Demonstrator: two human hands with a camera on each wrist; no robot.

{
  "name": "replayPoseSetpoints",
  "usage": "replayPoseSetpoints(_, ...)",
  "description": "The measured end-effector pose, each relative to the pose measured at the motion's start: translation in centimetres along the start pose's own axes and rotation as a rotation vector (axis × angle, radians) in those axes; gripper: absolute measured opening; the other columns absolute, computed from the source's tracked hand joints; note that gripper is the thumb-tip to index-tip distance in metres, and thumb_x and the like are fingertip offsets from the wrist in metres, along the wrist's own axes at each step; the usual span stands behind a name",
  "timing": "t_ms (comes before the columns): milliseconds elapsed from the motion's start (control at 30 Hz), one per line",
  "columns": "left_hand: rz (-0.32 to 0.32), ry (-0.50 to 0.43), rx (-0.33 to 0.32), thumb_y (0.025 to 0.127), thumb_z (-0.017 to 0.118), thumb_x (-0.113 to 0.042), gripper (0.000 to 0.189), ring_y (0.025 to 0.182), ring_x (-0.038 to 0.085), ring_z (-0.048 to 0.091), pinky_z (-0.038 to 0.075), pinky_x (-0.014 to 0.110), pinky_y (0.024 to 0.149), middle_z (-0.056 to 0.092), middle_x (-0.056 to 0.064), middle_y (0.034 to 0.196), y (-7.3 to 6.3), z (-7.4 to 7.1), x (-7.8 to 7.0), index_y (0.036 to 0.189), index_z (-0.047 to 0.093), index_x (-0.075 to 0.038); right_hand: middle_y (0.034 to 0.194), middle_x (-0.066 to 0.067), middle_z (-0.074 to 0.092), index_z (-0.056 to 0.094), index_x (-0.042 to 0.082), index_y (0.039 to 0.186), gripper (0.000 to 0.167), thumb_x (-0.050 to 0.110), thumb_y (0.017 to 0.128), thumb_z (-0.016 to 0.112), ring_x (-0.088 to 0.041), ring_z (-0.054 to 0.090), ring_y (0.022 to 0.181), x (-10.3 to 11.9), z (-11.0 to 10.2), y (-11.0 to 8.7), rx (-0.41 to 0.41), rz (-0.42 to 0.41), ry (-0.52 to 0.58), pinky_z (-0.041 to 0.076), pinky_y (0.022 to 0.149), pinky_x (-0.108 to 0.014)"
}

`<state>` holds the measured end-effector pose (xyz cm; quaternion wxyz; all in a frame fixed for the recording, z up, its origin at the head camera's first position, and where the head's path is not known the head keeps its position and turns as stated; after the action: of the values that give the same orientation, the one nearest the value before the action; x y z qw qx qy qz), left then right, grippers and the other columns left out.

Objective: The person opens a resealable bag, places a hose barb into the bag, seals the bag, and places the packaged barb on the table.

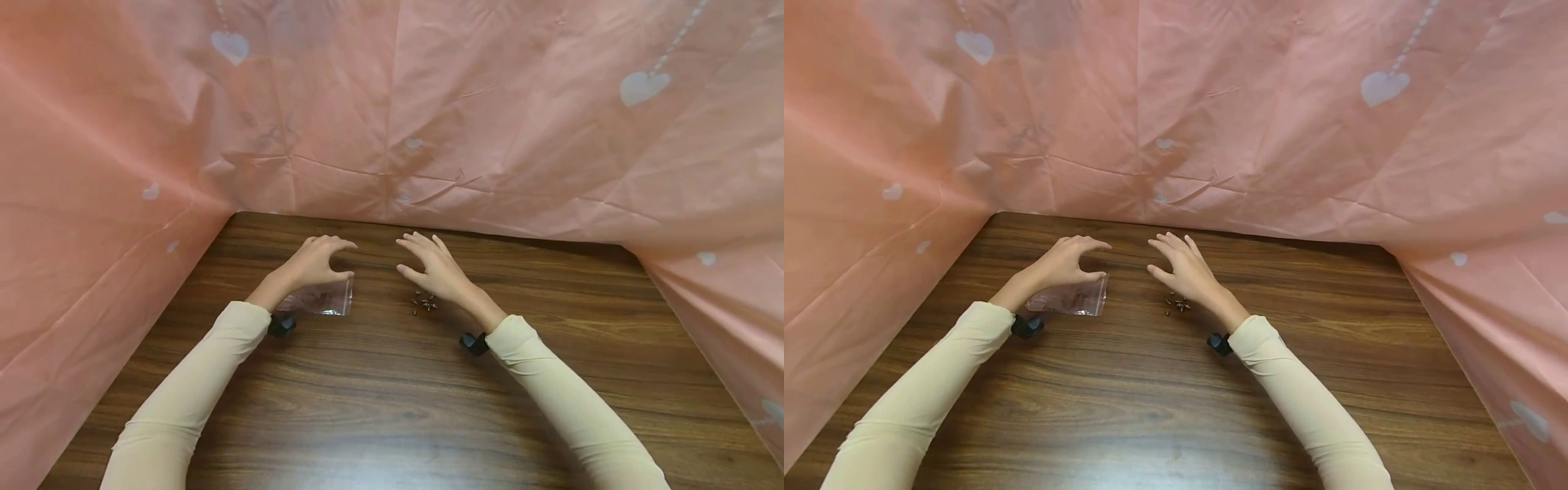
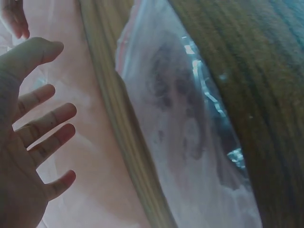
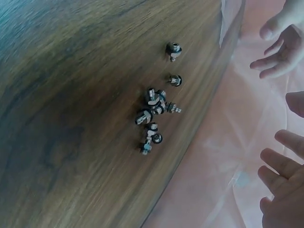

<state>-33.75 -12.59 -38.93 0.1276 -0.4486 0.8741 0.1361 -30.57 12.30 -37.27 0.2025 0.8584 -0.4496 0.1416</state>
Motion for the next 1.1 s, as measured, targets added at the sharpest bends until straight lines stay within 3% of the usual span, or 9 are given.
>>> replayPoseSetpoints(267,0.053,0.024,0.052,0.084,0.080,-0.039,0.061,0.132,0.034,0.053,0.030,0.062,0.114,0.064,0.008,0.137,-0.5,0.8,-0.2,0.138,0.062,-0.016,0.154,-0.019,0.047,0.052,0.005,0.147,0.055,0.028,0.099,0.065,-0.037,0.033,0.151,0.2,-0.1,-0.4,0.027,-0.038,-0.057,0.010,0.126,-0.055)
replayPoseSetpoints(667,0.029,0.037,0.157,0.064,0.092,-0.053,0.088,0.130,0.030,0.053,0.027,0.060,0.116,0.064,0.004,0.136,-1.8,1.1,0.8,0.137,0.062,-0.015,0.148,-0.020,0.054,0.058,0.003,0.141,0.051,0.024,0.096,0.070,-0.036,0.043,0.144,0.7,1.3,-1.0,0.068,-0.072,-0.062,0.014,0.125,-0.056)
replayPoseSetpoints(1100,0.070,0.081,0.110,0.063,0.092,-0.053,0.072,0.120,0.026,0.055,0.034,0.059,0.112,0.066,0.003,0.121,-2.9,0.8,1.2,0.121,0.072,-0.016,0.149,-0.019,0.053,0.061,0.005,0.138,0.049,0.026,0.095,0.071,-0.036,0.042,0.145,2.9,3.7,0.7,0.098,-0.191,-0.052,0.018,0.125,-0.056)
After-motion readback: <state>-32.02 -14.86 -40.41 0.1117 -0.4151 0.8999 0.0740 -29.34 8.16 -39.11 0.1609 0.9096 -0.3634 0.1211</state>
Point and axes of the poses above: each hand's wrist, its own y-axis towards the middle knuckle, its own z-axis out of the palm, x = y × z, the point moved 4 cm from there along y, towards the middle knuckle
